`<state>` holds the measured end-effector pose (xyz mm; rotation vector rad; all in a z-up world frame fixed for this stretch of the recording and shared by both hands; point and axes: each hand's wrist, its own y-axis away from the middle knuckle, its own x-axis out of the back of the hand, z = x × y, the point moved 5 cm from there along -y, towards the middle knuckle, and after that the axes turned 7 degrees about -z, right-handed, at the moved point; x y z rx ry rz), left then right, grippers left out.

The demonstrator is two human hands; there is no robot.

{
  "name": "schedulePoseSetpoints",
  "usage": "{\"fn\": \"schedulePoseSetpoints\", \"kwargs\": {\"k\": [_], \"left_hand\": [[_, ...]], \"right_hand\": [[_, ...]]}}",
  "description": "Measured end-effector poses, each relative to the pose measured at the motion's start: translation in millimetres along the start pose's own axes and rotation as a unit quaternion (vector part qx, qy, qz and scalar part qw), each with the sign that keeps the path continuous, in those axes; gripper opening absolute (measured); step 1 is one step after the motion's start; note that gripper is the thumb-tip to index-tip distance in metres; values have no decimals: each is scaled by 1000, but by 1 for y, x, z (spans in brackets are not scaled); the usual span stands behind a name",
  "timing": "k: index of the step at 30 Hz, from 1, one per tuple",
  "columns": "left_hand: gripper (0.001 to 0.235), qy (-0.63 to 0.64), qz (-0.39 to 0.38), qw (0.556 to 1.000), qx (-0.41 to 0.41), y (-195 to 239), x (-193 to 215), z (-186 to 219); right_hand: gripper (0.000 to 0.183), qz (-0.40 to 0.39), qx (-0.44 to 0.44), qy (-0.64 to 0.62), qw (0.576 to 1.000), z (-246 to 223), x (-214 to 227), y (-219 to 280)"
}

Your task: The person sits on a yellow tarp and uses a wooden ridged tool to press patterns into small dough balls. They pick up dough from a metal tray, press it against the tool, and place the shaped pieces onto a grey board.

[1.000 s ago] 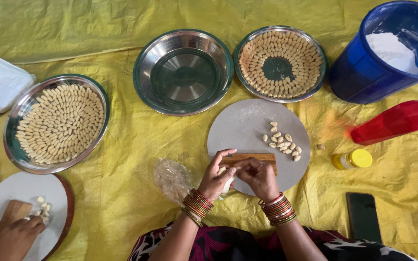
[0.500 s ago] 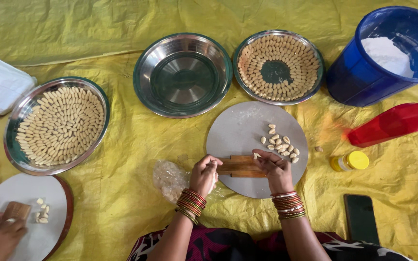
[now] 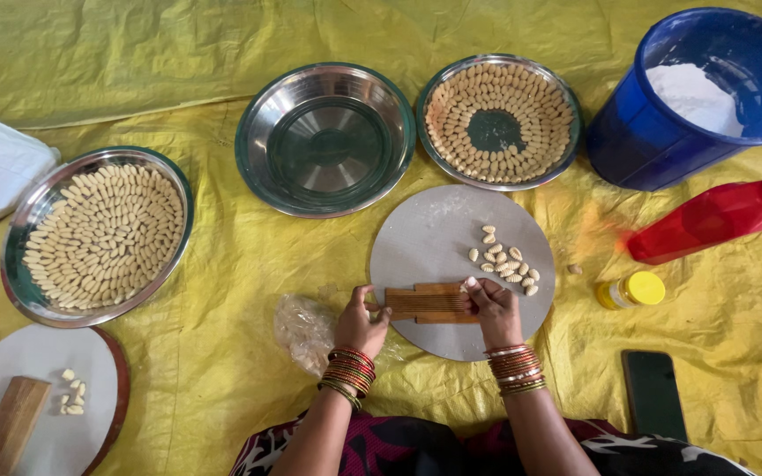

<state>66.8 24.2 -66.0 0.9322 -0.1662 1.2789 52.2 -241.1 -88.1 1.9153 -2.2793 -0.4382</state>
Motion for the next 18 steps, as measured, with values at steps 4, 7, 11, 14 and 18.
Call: {"fn": "schedulePoseSetpoints", "kwargs": {"k": [4, 7, 11, 14, 18], "left_hand": [[48, -34, -39, 998, 19, 2, -2, 0], [45, -33, -43, 999, 3, 1, -4, 0], [46, -40, -24, 998, -30, -1, -9, -3], [46, -3, -35, 999, 3, -1, -14, -5], [43, 34, -29, 998, 45, 1, -13, -3]], "right_hand": [[35, 19, -19, -19, 999, 10, -2, -7], [34, 8, -12, -27, 1000, 12, -2, -11], [22, -13, -7, -7, 1000, 18, -2, -11], [17, -36, -7, -30, 999, 21, -2, -14], [16, -49, -32, -76, 995, 24, 1, -16]]}}
